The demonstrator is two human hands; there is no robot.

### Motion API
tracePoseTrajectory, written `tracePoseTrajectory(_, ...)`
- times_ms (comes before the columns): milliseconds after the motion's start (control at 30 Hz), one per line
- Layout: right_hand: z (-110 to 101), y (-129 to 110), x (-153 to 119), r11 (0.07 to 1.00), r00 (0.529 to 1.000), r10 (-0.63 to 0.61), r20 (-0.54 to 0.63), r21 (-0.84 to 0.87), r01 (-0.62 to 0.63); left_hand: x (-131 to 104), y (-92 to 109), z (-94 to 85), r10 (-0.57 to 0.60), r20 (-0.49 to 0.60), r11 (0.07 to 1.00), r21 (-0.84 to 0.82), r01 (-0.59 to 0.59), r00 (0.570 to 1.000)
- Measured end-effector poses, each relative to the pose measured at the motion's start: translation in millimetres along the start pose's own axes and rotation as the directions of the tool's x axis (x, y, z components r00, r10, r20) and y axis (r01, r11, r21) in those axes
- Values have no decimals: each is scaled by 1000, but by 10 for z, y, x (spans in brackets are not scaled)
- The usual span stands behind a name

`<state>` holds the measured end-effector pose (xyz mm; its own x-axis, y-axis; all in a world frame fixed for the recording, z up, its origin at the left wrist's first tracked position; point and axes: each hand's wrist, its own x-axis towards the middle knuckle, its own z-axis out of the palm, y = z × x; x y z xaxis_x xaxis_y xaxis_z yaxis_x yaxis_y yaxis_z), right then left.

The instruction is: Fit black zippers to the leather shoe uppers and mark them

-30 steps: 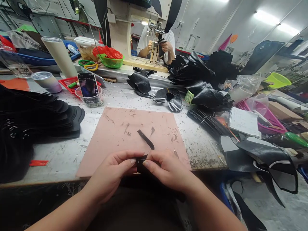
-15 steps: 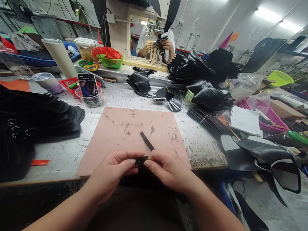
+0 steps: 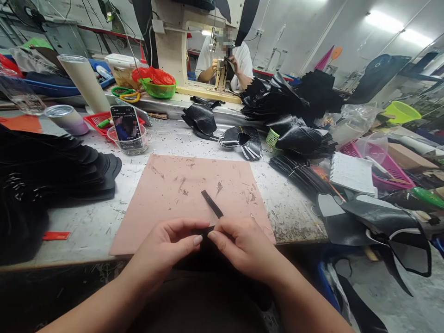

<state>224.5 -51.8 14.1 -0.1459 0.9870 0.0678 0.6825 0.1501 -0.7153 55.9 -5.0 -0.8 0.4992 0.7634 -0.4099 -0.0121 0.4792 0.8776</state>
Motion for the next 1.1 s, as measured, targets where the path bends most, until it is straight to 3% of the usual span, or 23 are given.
tracePoseTrajectory(300,11,2,-52,1000,1000,-5,-16,26,5,-19,-50,57,29,-101,999,17,-27,994)
tracePoseTrajectory(500,-17,41,-77,997,994,-77,-72,-11,77,-44,-111,43,85,-142,996,11,-84,986)
tracePoseTrajectory(633,-9,55,-70,991,992,-121,-47,-65,118,-17,-23,2,62,-57,992,110,-55,996)
tracePoseTrajectory(767,12,52,-83,979,985,-171,-10,-111,169,32,140,-21,-10,87,928,373,-23,996)
tracePoseTrajectory(900,10,54,-105,971,981,-193,-13,-146,189,49,235,-14,1,69,815,578,-41,998)
tracePoseTrajectory(1100,13,87,-102,974,981,-188,-39,-136,181,88,216,-54,-62,143,812,582,-33,988)
